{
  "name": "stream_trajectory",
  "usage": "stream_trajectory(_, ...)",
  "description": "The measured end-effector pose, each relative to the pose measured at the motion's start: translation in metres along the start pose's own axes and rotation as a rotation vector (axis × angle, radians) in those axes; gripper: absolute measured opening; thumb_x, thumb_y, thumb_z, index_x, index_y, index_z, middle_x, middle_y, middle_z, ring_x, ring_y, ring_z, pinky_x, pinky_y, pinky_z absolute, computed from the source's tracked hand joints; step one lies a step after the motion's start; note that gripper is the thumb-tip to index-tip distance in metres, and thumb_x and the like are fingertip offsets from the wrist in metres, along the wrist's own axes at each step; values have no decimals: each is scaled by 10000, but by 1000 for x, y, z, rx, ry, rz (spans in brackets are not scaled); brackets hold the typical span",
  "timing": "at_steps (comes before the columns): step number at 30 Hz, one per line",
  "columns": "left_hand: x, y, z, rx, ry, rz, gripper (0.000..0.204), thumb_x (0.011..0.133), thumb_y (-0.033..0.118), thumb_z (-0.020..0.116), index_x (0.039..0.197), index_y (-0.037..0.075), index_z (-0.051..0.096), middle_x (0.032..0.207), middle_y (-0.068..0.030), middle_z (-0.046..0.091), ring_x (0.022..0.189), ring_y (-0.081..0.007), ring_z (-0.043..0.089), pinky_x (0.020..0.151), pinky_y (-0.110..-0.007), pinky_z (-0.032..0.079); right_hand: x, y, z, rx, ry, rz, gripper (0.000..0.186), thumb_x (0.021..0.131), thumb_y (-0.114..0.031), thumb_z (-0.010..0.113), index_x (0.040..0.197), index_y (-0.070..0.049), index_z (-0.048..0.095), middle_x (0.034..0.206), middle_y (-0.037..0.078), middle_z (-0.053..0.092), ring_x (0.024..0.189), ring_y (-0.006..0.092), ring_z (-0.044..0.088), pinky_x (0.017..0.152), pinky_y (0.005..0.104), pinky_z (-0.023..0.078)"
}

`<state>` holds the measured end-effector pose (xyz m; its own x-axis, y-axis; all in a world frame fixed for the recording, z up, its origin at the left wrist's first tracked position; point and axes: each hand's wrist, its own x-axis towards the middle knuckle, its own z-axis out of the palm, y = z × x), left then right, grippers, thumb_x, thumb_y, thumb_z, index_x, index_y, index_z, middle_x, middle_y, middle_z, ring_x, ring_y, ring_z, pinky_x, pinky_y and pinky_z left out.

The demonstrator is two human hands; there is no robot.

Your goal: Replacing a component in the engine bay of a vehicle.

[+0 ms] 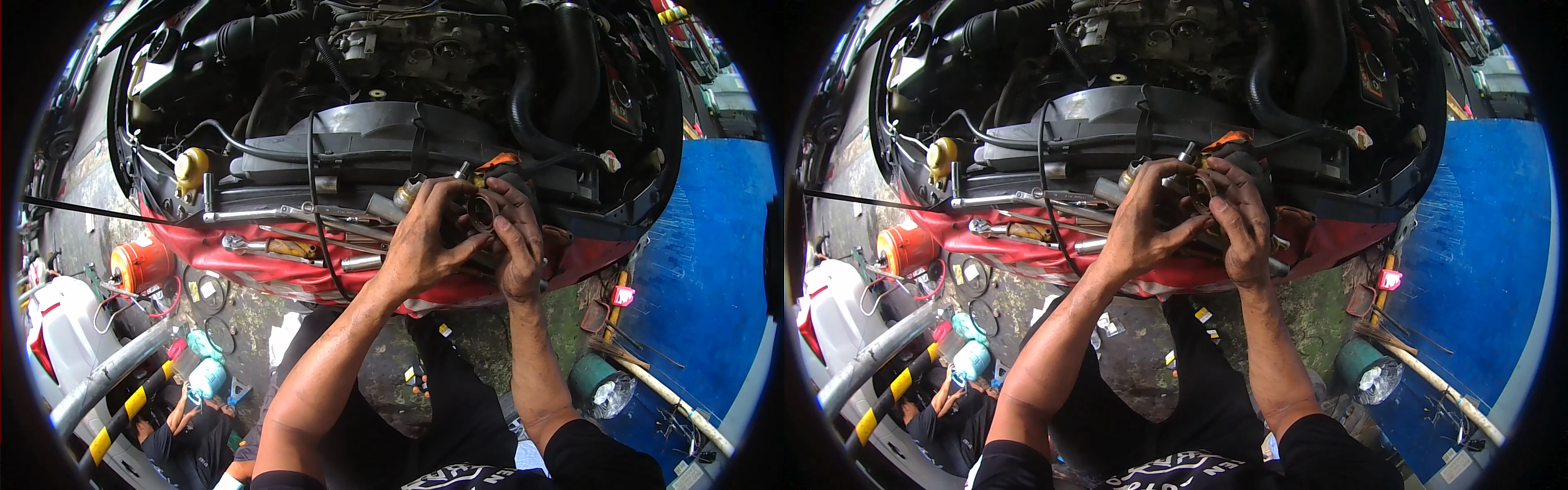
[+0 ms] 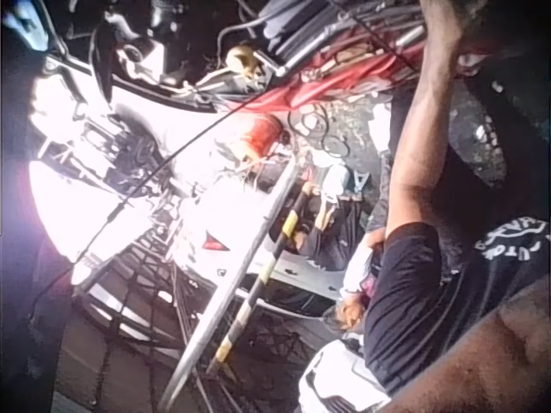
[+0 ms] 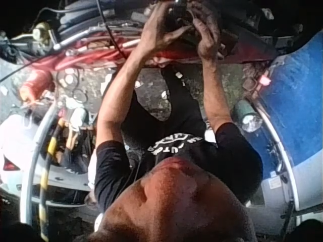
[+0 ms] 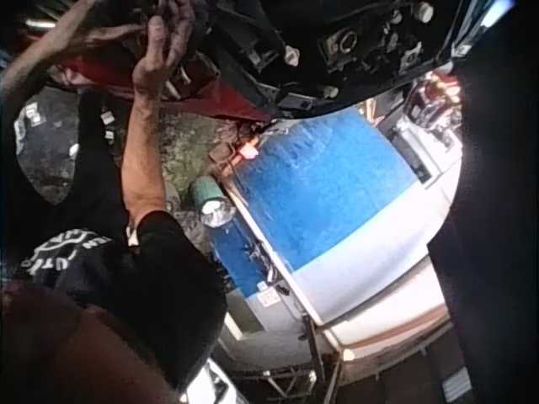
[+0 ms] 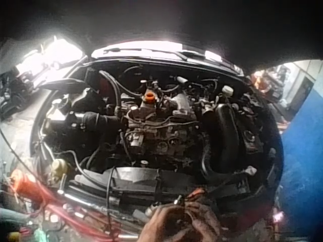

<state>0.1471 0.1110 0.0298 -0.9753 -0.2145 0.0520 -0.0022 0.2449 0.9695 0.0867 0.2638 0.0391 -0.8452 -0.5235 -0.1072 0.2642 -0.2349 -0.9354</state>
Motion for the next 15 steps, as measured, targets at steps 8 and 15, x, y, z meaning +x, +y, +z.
stream_trajectory(8, 0, 0, 1, 15, 19, 15, 603, 790, 155, 826, 1289, 32, 510, 1188, -120, 555, 1027, -213, 639, 842, -321, 550, 0, -2, 2, -57, 39, 28, 554, 932, -178, 518, 1411, 67, 385, 1234, 157, 633, 1025, 215, 651, 959, 327, 490)
stream_trajectory(15, 1, 1, 1, 9, 15, 14, 601, 790, 152, 825, 1289, 32, 513, 1193, -125, 552, 1034, -220, 639, 846, -322, 549, -1, -1, 1, -60, 40, 38, 554, 931, -168, 515, 1414, 67, 381, 1238, 159, 627, 1027, 216, 650, 938, 322, 500)
